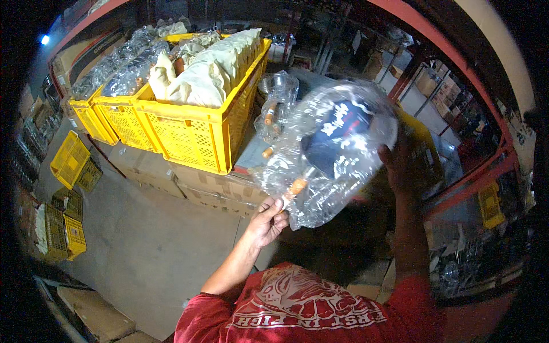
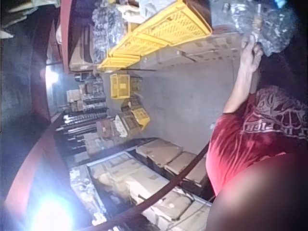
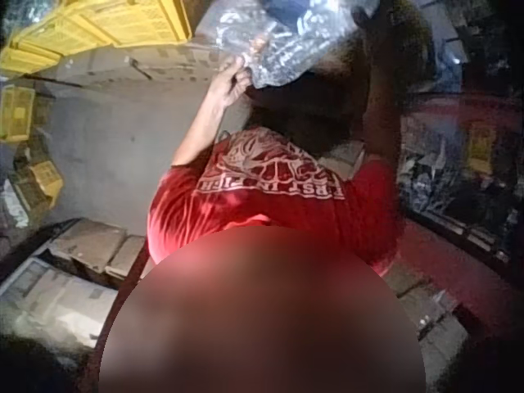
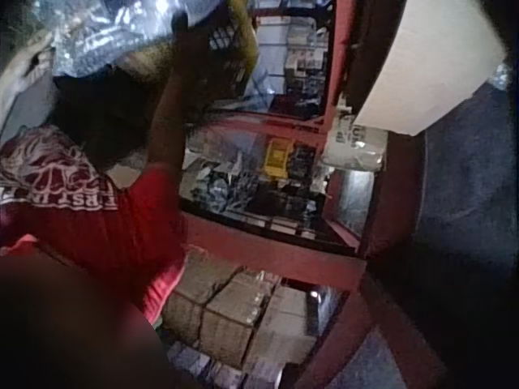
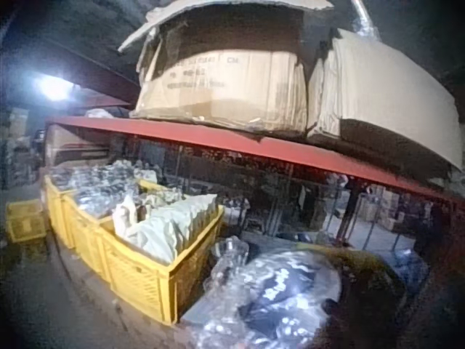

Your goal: The person unpacks plastic-wrapped kitchenware from yellow crates in a warehouse. They remove ladles and other items from plastic bags, place them on a table, and then move to another crate to continue unpacking.

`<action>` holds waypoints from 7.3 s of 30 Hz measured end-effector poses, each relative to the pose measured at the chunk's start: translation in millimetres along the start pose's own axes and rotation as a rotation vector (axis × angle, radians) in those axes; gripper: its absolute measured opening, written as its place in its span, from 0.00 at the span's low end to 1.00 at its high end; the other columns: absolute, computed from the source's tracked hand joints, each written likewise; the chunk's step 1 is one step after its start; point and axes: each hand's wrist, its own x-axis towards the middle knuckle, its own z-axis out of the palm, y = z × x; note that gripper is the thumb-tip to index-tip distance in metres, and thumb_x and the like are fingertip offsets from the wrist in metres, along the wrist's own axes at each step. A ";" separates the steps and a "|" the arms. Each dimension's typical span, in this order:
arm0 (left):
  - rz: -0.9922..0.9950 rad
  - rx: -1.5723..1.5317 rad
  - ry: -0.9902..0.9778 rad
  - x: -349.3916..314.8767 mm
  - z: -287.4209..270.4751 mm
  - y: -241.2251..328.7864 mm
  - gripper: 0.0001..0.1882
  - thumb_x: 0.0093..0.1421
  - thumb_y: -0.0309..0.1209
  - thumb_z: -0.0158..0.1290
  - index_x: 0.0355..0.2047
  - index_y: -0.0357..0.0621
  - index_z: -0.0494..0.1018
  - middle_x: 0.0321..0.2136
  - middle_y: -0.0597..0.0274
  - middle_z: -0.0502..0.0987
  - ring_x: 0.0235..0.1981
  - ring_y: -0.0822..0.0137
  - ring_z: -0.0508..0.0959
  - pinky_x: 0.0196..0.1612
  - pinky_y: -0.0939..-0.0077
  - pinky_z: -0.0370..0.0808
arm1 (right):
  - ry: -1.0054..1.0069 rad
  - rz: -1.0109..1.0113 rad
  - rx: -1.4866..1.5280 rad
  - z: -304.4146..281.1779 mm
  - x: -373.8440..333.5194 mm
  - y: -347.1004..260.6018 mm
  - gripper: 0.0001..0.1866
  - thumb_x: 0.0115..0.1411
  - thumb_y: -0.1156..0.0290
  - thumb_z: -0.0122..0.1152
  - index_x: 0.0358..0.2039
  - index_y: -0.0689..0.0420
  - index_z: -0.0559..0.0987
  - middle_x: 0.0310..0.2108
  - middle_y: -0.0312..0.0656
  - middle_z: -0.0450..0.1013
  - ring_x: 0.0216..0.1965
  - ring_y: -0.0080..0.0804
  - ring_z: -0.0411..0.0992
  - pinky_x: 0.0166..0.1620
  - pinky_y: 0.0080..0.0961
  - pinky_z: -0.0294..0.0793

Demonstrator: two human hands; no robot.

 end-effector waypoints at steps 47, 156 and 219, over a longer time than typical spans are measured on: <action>0.118 2.613 -0.230 338.1 -32.7 116.5 0.21 0.57 0.39 0.51 0.46 0.37 0.76 0.45 0.37 0.76 0.49 0.44 0.75 0.59 0.59 0.65 | -0.286 0.433 0.761 74.3 -95.8 112.0 0.30 0.69 0.49 0.42 0.60 0.60 0.64 0.51 0.49 0.72 0.49 0.37 0.72 0.52 0.34 0.71; 0.570 0.076 0.229 85.5 35.6 57.8 0.15 0.65 0.32 0.50 0.49 0.38 0.68 0.43 0.54 0.75 0.39 0.59 0.78 0.42 0.60 0.79 | -0.121 -0.127 0.394 64.4 -86.4 -28.4 0.16 0.55 0.77 0.56 0.46 0.60 0.77 0.38 0.44 0.75 0.47 0.42 0.72 0.53 0.40 0.70; -0.164 2.441 0.769 349.3 60.9 188.0 0.24 0.59 0.38 0.55 0.53 0.39 0.69 0.47 0.39 0.75 0.50 0.46 0.75 0.51 0.57 0.73 | -0.638 -0.190 -0.009 -53.5 199.0 292.6 0.20 0.58 0.62 0.60 0.46 0.61 0.76 0.45 0.49 0.75 0.47 0.39 0.73 0.49 0.34 0.71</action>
